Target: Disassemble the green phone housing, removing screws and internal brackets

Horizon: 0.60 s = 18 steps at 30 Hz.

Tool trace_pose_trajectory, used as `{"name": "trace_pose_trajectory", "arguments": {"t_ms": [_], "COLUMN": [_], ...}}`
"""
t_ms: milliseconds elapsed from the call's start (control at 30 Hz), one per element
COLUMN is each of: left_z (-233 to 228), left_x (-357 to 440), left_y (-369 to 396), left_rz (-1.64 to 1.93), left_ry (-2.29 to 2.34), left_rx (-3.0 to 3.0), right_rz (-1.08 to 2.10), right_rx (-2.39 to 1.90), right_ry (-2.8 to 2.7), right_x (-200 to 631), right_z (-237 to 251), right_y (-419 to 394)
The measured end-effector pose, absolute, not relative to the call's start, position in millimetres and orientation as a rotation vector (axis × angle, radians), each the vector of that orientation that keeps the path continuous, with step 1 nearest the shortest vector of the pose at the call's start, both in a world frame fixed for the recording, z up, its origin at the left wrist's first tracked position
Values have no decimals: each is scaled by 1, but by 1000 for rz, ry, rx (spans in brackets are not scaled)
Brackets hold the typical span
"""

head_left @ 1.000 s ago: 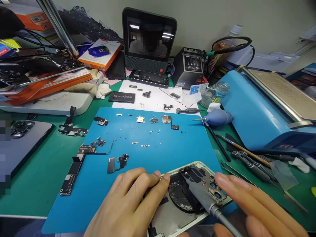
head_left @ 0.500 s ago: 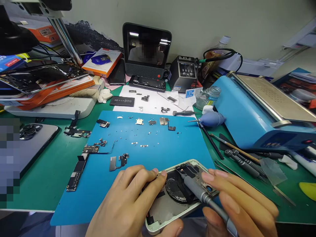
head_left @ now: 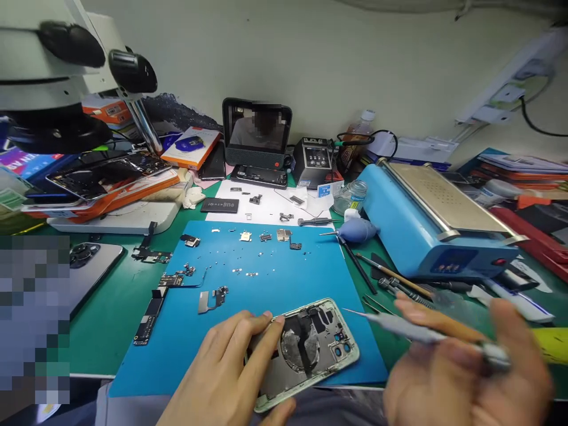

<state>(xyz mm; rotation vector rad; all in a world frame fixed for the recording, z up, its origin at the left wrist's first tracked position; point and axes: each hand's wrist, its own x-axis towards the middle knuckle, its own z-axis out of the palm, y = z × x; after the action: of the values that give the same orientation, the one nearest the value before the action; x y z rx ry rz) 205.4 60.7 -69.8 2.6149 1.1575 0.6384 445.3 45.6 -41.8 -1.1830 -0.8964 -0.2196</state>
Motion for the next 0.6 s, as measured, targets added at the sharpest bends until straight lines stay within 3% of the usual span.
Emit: {"name": "trace_pose_trajectory", "arguments": {"t_ms": [100, 200, 433, 600], "left_z": [-73, -73, -63, -52], "left_x": [213, 231, 250, 237], "left_y": [54, 55, 65, 52], "left_rz": [612, 643, 633, 655], "left_ry": [1231, 1271, 1267, 1311], "left_rx": [2711, 2735, 2598, 2607], "right_rz": [11, 115, -324, -284], "right_rx": [-1156, -1448, -1644, -1689], "right_ry": [-779, -957, -1664, -1693], "right_x": [469, 486, 487, 488], "right_z": [-29, -29, -44, -52], "right_y": [47, 43, 39, 37]}}
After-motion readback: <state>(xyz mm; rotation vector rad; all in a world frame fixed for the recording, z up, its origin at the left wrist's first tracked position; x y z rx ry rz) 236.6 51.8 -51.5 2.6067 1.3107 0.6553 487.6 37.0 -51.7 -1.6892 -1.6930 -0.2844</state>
